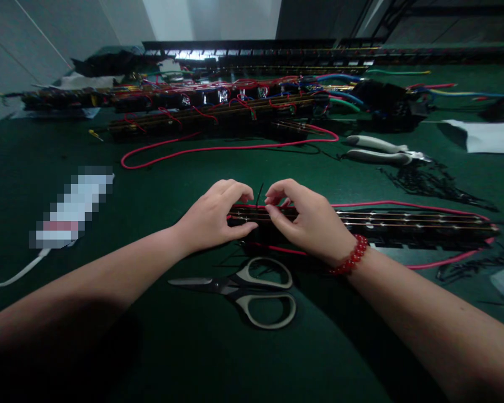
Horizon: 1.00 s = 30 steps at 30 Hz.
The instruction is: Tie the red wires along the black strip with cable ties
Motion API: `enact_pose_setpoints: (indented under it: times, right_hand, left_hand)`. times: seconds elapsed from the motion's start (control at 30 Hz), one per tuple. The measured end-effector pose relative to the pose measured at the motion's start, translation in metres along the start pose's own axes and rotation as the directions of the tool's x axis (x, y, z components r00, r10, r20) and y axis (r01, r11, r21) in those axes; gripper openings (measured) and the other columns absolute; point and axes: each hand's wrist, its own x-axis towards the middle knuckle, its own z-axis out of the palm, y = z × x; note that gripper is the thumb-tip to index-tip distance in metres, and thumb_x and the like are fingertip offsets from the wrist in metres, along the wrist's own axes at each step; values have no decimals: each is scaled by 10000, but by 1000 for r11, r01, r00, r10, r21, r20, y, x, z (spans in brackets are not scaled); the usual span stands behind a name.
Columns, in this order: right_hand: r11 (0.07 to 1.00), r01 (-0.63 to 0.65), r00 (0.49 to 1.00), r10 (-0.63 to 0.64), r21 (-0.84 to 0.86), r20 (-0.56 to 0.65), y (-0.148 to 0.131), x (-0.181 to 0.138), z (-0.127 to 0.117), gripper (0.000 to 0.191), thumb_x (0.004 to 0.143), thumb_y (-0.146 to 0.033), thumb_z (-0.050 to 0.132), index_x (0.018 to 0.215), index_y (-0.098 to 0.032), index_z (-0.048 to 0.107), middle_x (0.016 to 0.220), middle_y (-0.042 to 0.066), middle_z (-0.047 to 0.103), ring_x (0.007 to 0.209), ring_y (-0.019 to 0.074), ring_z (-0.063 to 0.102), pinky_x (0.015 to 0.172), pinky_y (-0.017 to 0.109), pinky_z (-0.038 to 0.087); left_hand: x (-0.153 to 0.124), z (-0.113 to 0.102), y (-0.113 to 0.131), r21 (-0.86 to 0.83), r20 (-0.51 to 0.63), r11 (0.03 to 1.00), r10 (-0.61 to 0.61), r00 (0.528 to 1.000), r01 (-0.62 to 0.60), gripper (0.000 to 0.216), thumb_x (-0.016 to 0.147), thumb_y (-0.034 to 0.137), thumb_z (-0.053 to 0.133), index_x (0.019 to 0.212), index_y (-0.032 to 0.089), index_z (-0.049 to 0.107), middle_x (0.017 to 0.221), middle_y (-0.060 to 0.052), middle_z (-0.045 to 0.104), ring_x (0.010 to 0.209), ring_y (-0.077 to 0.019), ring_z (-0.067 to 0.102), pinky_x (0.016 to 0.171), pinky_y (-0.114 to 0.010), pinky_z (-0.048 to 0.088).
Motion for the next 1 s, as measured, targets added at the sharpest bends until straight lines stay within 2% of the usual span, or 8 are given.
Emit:
enact_pose_setpoints:
  times: [0.17, 0.43, 0.7, 0.8, 0.9, 1.0]
  right_hand:
    - [997, 63, 997, -61, -51, 50, 0, 1, -3, 142, 847, -244, 579, 982, -201, 593, 955, 79, 678, 884, 229, 603, 768, 353, 475]
    - [989, 123, 986, -113, -77, 126, 0, 1, -4, 163, 854, -274, 583, 972, -181, 646, 978, 100, 677, 945, 250, 582, 814, 378, 477]
    - [992, 117, 981, -107, -49, 159, 0, 2, -6, 175, 850, -290, 599, 976, -175, 640, 1000, 105, 674, 964, 251, 577, 840, 389, 479]
    - [991, 124, 979, -113, -54, 170, 0, 3, -5, 166, 860, -283, 602, 975, -170, 638, 1011, 110, 674, 969, 249, 575, 856, 394, 472]
    - [989, 139, 976, -129, -48, 174, 2, 3, -5, 158, 864, -288, 614, 965, -167, 632, 1018, 114, 675, 963, 246, 572, 858, 401, 470]
    - [989, 137, 977, -126, -54, 173, 3, 3, -4, 154, 857, -287, 629, 942, -159, 633, 997, 113, 674, 939, 243, 570, 846, 392, 470]
  left_hand:
    - [0, -3, 1, 11, 3, 999, -42, 999, 42, 272, 803, 346, 681, 992, 192, 560, 935, -32, 631, 880, -192, 572, 774, -316, 464]
    - [1, -10, 6, 169, 45, 985, 15, 999, -22, 280, 826, 419, 690, 965, 190, 610, 885, -25, 689, 851, -210, 613, 798, -339, 452]
    - [16, -26, 26, 342, 188, 939, -115, 975, 45, 340, 850, 432, 602, 1078, 189, 670, 906, -67, 727, 905, -273, 669, 776, -363, 488]
    - [27, -33, 35, 388, 241, 917, -194, 951, 88, 294, 856, 287, 520, 1075, 209, 700, 848, -58, 739, 836, -258, 688, 692, -335, 482]
    - [37, -33, 43, 455, 233, 881, -258, 937, 130, 316, 842, 245, 485, 1050, 210, 720, 824, -71, 738, 790, -262, 688, 640, -327, 468]
    - [40, -28, 42, 415, 206, 894, -272, 940, 168, 299, 863, 258, 476, 1041, 202, 709, 843, -60, 738, 806, -242, 682, 656, -307, 455]
